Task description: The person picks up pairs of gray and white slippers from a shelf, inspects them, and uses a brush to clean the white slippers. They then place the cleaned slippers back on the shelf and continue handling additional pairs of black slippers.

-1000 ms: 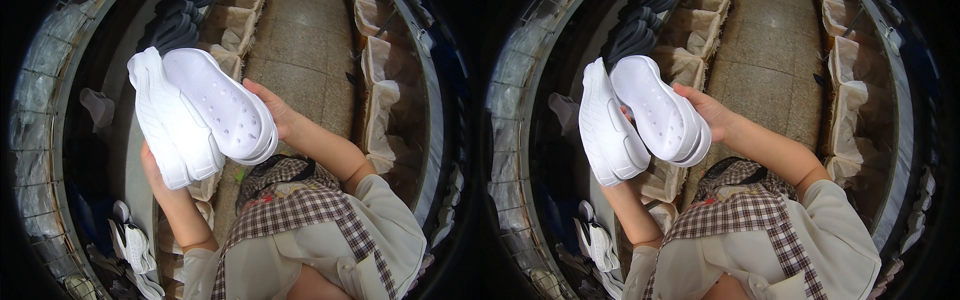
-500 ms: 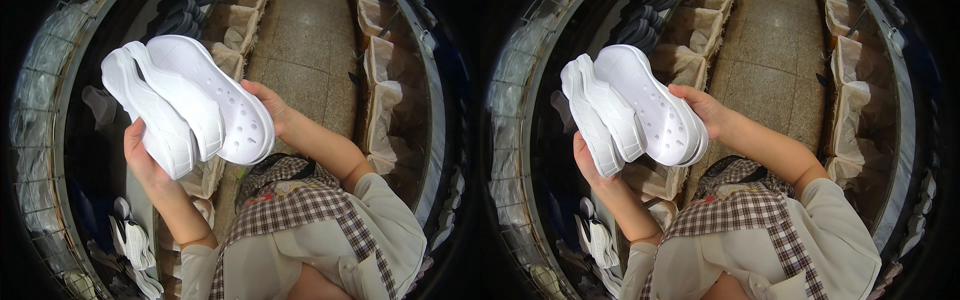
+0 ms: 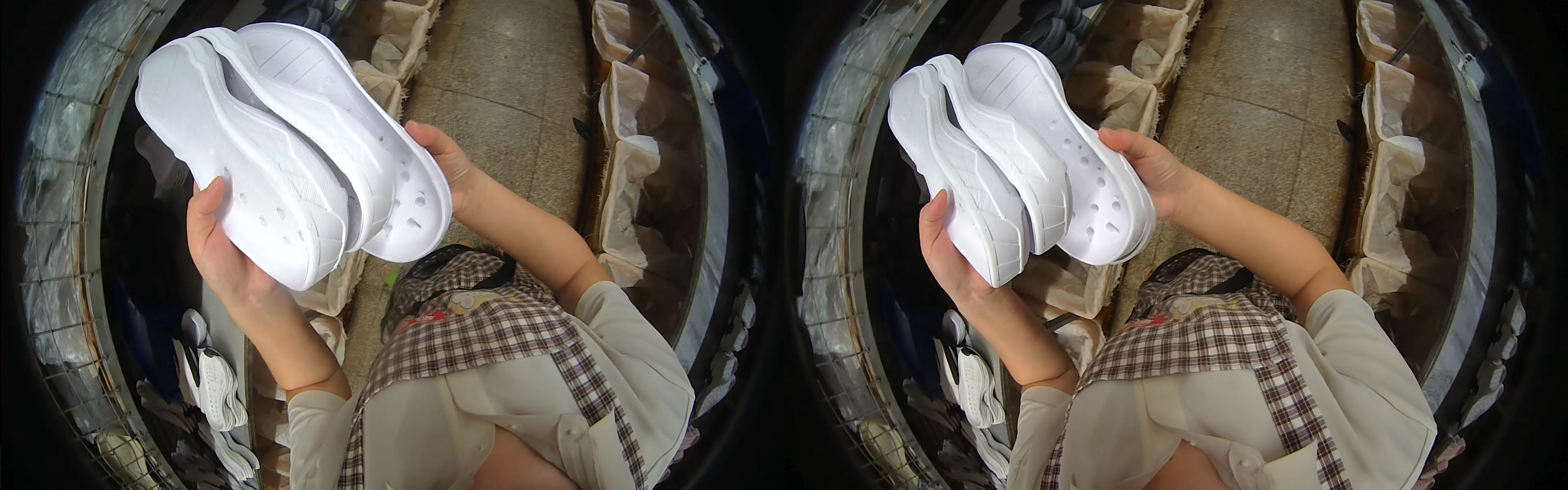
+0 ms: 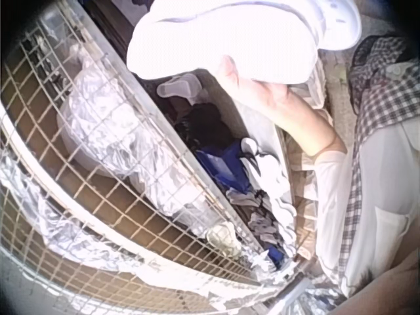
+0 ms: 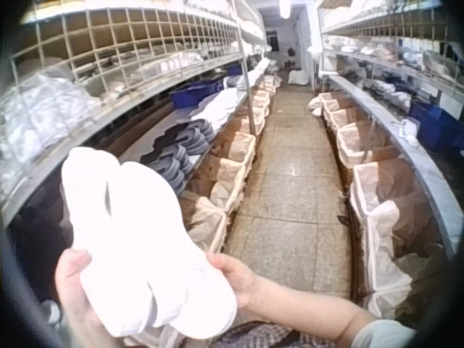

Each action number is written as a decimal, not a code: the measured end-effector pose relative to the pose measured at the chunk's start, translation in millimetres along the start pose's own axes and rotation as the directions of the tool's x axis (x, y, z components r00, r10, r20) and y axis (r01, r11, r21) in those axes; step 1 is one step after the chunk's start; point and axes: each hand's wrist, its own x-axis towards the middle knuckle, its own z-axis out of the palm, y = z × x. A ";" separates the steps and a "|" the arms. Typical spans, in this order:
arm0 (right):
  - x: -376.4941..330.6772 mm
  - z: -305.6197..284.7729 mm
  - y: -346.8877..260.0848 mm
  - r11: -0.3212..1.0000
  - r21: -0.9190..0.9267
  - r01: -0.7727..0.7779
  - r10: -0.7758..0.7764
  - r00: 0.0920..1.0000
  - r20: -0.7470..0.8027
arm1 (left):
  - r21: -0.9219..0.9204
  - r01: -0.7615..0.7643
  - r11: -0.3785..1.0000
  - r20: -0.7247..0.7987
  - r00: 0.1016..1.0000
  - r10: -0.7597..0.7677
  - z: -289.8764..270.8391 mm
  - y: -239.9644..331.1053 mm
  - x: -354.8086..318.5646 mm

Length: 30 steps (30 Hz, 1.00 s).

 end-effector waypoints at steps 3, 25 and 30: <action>0.6 -0.2 -0.3 1.000 0.004 0.003 -0.003 1.000 0.023 | 0.019 -0.019 1.000 -0.048 0.999 0.020 1.9 -1.3 -0.5; 0.0 -19.7 -3.8 0.999 -0.036 0.002 -0.002 1.000 0.003 | 0.003 0.054 0.999 -0.071 0.996 -0.053 1.8 -22.8 7.1; -2.3 -20.6 -4.7 1.000 -0.020 0.012 -0.011 1.000 0.015 | -0.073 0.072 0.995 -0.066 0.995 -0.077 -2.1 -22.8 5.4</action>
